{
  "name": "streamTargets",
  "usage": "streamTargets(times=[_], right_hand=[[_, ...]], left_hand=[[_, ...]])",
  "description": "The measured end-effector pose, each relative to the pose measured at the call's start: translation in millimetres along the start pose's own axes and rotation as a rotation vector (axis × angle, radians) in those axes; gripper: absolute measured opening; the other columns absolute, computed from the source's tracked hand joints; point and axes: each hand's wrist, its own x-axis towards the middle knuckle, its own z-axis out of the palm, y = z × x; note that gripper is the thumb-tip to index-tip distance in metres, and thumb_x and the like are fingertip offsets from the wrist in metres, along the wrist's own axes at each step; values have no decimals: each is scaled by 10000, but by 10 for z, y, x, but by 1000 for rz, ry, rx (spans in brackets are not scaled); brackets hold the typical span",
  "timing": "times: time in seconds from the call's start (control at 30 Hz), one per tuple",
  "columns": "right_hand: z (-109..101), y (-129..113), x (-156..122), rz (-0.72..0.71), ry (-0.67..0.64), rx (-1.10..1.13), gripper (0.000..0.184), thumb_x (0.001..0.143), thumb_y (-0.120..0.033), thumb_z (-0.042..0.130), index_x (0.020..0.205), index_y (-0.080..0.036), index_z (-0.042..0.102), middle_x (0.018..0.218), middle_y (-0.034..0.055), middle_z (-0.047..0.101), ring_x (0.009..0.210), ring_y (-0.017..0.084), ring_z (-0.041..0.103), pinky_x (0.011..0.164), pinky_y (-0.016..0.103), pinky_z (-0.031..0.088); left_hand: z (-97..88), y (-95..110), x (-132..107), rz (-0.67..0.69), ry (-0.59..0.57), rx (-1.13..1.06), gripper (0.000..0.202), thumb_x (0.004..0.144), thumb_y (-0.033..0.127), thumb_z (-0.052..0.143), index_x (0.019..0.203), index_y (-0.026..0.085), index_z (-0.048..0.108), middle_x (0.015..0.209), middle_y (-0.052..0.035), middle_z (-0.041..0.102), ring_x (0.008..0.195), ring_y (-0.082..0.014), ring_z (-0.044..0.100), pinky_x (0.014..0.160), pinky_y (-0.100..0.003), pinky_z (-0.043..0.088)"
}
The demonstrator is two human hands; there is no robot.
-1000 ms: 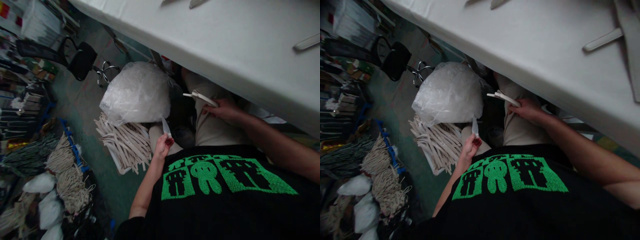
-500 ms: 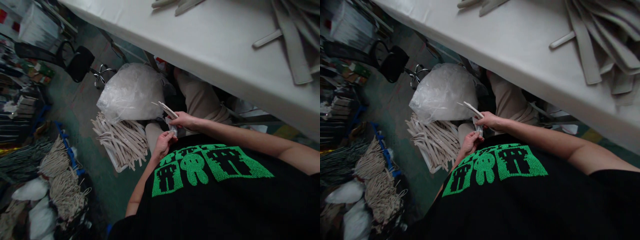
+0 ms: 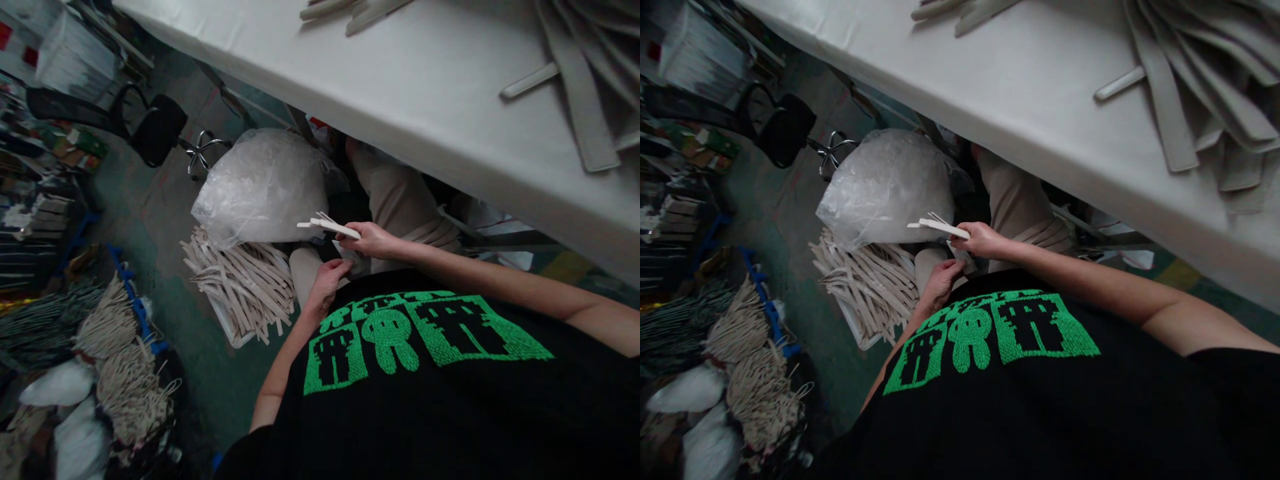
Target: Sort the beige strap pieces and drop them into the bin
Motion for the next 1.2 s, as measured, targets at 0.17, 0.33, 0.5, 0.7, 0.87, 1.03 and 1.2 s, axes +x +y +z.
streamTargets(times=[0.17,0.33,0.5,0.7,0.87,1.03,1.2], right_hand=[[-223,82,-188,100,-71,280,373,947,-521,529,1050,-166,570,840,49,686,427,73,414,441,232,425],[-338,134,-433,158,-127,321,391,911,-561,551,877,-172,581,730,28,648,416,72,408,483,249,460],[-320,150,-482,127,-254,314,447,871,-621,574,808,-179,572,665,11,617,419,78,432,433,237,409],[-324,160,-488,100,-430,367,478,890,-642,524,827,-170,562,609,-11,598,400,74,426,431,224,407],[-269,176,-448,141,-427,285,530,835,-698,553,826,-168,565,616,-1,611,400,82,446,387,215,344],[-233,205,-416,146,-390,245,530,827,-704,547,839,-175,563,630,3,618,409,93,463,388,224,355],[-244,221,-416,136,-402,246,520,845,-690,531,844,-172,565,638,6,619,414,89,467,393,220,358]], left_hand=[[30,153,81,-23,74,-258,221,685,231,834,714,155,629,692,17,645,673,-108,619,788,-269,499],[75,270,211,-57,186,-454,159,810,242,742,757,168,611,674,31,628,644,-85,619,807,-266,503],[140,294,310,-15,187,-454,155,827,281,735,789,163,642,722,15,671,679,-90,648,774,-246,501],[194,400,379,87,207,-452,153,807,269,751,777,158,649,728,10,698,676,-93,656,725,-230,492],[225,452,405,114,217,-416,169,784,267,773,758,159,645,706,15,680,656,-93,634,722,-237,480],[226,439,397,111,210,-386,195,756,289,798,758,160,652,720,8,678,690,-107,639,748,-253,480],[193,422,414,93,205,-417,190,760,285,794,757,161,650,706,12,681,668,-101,641,730,-248,489]])
